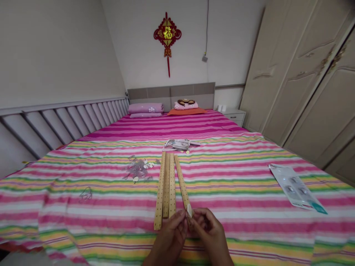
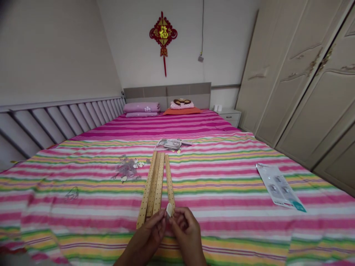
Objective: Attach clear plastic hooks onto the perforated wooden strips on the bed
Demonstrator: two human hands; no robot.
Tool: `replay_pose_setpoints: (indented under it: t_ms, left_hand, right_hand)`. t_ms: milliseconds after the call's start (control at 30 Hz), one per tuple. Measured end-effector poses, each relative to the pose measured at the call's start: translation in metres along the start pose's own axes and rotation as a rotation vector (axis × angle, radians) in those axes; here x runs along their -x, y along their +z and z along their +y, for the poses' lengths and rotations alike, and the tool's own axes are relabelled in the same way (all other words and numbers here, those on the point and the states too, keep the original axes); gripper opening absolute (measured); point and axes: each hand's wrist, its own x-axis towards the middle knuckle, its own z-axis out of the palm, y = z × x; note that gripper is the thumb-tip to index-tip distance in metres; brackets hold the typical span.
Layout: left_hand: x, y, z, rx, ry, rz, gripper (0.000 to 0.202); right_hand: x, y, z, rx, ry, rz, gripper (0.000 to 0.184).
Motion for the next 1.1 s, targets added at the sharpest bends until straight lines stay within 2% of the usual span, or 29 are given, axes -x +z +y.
replay_pose_setpoints:
  t_ms: [167,300,533,700,867,1000,1100]
  left_hand:
    - [0.002,-0.002,-0.004,0.004,-0.018,0.014,0.024]
    - [0.001,-0.007,-0.006,-0.011,-0.055,-0.025,0.022]
    - [0.002,-0.011,-0.011,-0.068,-0.079,-0.044,0.018]
    - [0.0,-0.016,-0.021,-0.051,-0.109,-0.086,0.02]
    - [-0.009,-0.029,-0.03,-0.093,-0.14,-0.178,0.012]
    - [-0.013,-0.033,-0.034,-0.111,-0.161,-0.134,0.012]
    - [-0.012,-0.03,-0.03,-0.098,-0.119,-0.077,0.015]
  right_hand:
    - [0.0,-0.004,-0.006,0.008,-0.064,-0.006,0.036]
    - [-0.001,-0.008,-0.011,-0.037,-0.078,-0.018,0.034]
    - [-0.006,-0.01,-0.011,-0.204,0.11,-0.08,0.039]
    - [-0.005,-0.011,-0.008,-0.277,0.225,-0.122,0.037]
    - [-0.001,-0.013,-0.006,-0.241,0.222,-0.175,0.036]
    - [-0.003,-0.018,-0.002,-0.166,0.194,-0.207,0.038]
    - [-0.01,-0.023,0.008,-0.042,0.103,-0.172,0.04]
